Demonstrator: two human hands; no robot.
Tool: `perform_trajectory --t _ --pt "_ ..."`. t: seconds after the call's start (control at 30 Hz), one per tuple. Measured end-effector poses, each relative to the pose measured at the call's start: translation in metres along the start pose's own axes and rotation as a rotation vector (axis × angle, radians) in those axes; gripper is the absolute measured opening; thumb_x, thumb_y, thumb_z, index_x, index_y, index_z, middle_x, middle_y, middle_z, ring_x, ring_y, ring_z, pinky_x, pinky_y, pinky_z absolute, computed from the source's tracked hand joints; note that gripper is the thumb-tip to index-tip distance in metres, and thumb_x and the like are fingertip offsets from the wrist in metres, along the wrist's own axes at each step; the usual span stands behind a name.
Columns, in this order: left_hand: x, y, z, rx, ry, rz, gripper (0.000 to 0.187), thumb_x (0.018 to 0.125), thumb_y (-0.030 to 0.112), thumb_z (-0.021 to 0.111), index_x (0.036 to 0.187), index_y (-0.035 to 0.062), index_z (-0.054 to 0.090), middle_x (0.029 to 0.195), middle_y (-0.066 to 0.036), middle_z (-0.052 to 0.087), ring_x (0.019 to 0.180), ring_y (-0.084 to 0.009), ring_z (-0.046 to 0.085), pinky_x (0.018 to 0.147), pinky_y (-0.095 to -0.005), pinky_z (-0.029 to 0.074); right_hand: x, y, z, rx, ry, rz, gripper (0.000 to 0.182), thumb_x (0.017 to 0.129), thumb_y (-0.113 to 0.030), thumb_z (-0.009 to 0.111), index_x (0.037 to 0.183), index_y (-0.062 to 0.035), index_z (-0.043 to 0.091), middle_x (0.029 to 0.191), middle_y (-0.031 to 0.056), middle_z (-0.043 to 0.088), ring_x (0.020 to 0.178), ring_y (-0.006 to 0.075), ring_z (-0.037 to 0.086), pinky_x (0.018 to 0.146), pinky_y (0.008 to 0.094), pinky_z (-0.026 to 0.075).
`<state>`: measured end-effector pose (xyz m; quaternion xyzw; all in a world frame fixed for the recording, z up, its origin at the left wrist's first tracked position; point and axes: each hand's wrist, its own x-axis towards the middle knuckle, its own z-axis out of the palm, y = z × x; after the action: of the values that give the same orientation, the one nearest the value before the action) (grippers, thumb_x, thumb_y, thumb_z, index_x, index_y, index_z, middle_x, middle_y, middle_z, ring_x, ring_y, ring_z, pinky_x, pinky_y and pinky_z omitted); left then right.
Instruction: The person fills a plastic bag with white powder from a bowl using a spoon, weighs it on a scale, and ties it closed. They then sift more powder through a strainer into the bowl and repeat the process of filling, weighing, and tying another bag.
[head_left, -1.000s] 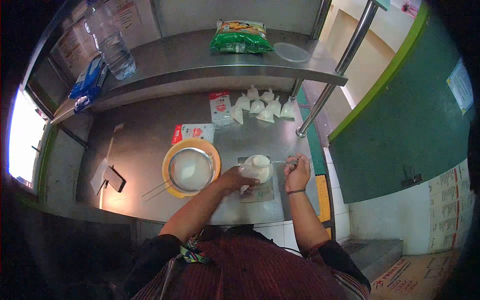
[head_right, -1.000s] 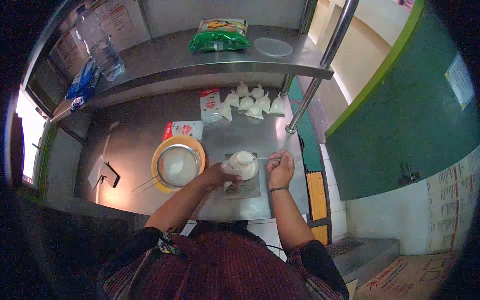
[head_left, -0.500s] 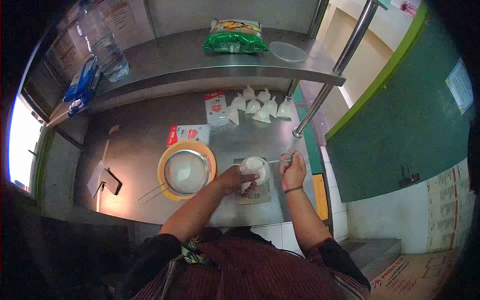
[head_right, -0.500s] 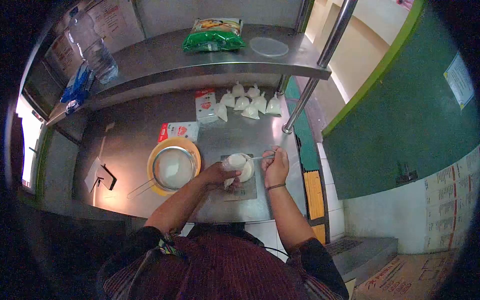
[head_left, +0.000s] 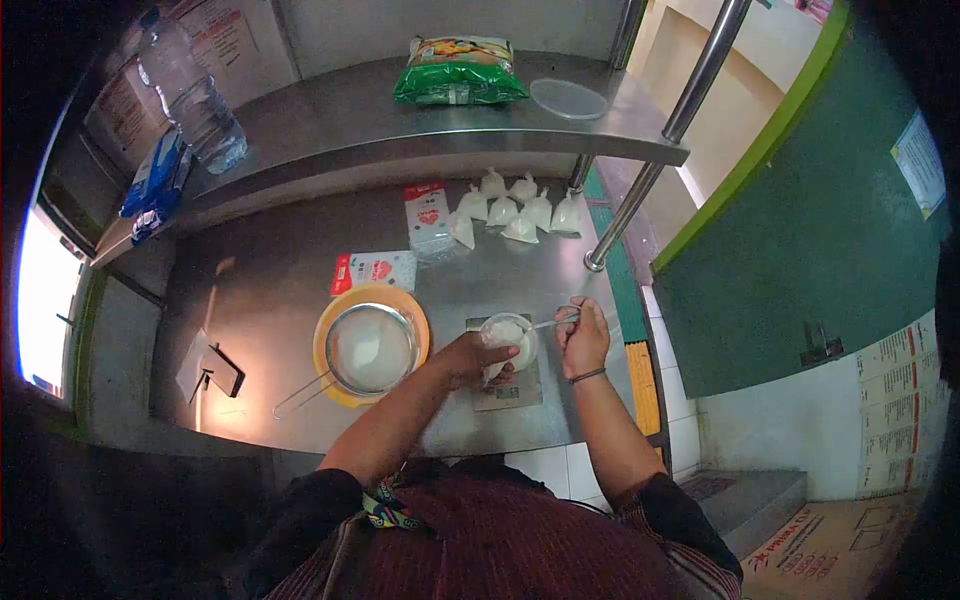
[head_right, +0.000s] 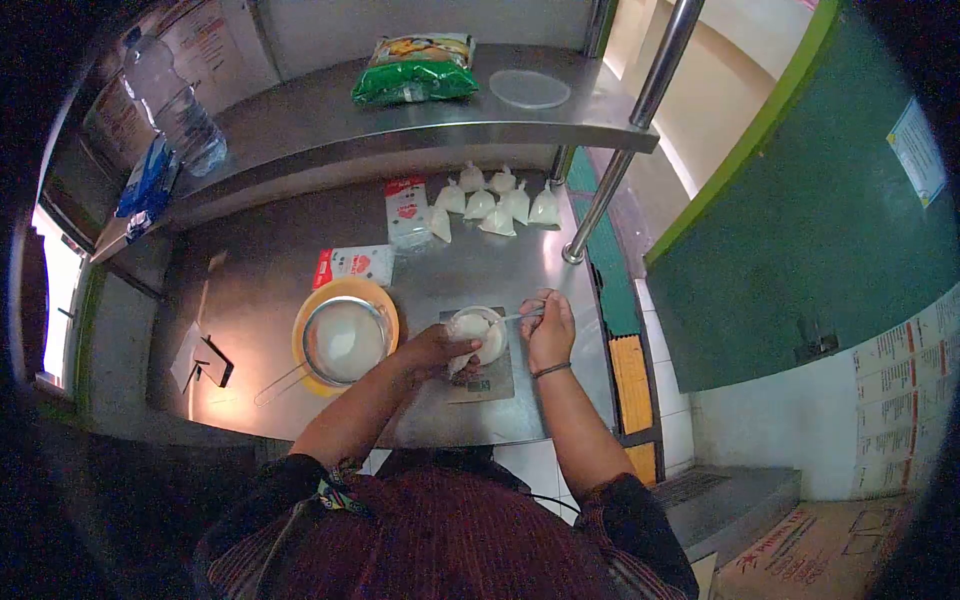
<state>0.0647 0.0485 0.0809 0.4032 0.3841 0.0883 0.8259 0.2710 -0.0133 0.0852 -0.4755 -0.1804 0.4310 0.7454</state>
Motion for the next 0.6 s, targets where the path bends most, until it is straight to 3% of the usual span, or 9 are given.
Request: perform_trajectory --t 0.1,0.17,0.27,0.6 --pt "0.008 -0.006 -0.005 0.006 -0.053 0.048 0.038 0.088 0.021 0.077 0.116 0.0026 0.059 0.091 -0.009 0.064 0.078 -0.0201 0.064 0.068 -0.0356 0.059 0.004 0.003 -0.002 -0.01 -0.018 -0.007 0.032 0.109 -0.034 0.037 0.109 -0.0057 0.052 0.076 0.0085 0.062 0.047 0.0091 0.045 0.042 0.0235 0.036" --pt "-0.015 0.014 0.013 0.063 0.007 0.065 0.042 0.089 0.022 0.076 0.117 -0.0036 0.059 0.09 -0.012 0.067 0.077 -0.0223 0.067 0.069 -0.0357 0.059 0.005 0.002 -0.001 -0.051 -0.012 0.006 0.033 0.109 -0.035 0.037 0.109 -0.005 0.052 0.075 0.0086 0.062 0.047 0.0091 0.044 0.042 0.0235 0.035" --pt "0.009 -0.003 -0.003 0.043 -0.072 0.102 0.041 0.089 0.021 0.076 0.116 -0.0037 0.058 0.089 -0.012 0.066 0.078 -0.0234 0.067 0.069 -0.0374 0.059 0.01 0.003 0.001 -0.059 0.003 0.019 0.028 0.109 -0.031 0.036 0.107 -0.008 0.052 0.071 0.0077 0.061 0.044 0.0094 0.043 0.041 0.023 0.034" --pt "0.014 -0.002 -0.004 -0.065 -0.04 -0.003 0.037 0.089 0.015 0.075 0.119 0.0014 0.057 0.097 -0.014 0.065 0.08 -0.0246 0.067 0.073 -0.0398 0.06 0.01 -0.008 0.011 -0.136 -0.028 0.061 0.036 0.108 -0.038 0.036 0.103 -0.0066 0.052 0.072 0.0079 0.062 0.045 0.0095 0.043 0.042 0.023 0.034"
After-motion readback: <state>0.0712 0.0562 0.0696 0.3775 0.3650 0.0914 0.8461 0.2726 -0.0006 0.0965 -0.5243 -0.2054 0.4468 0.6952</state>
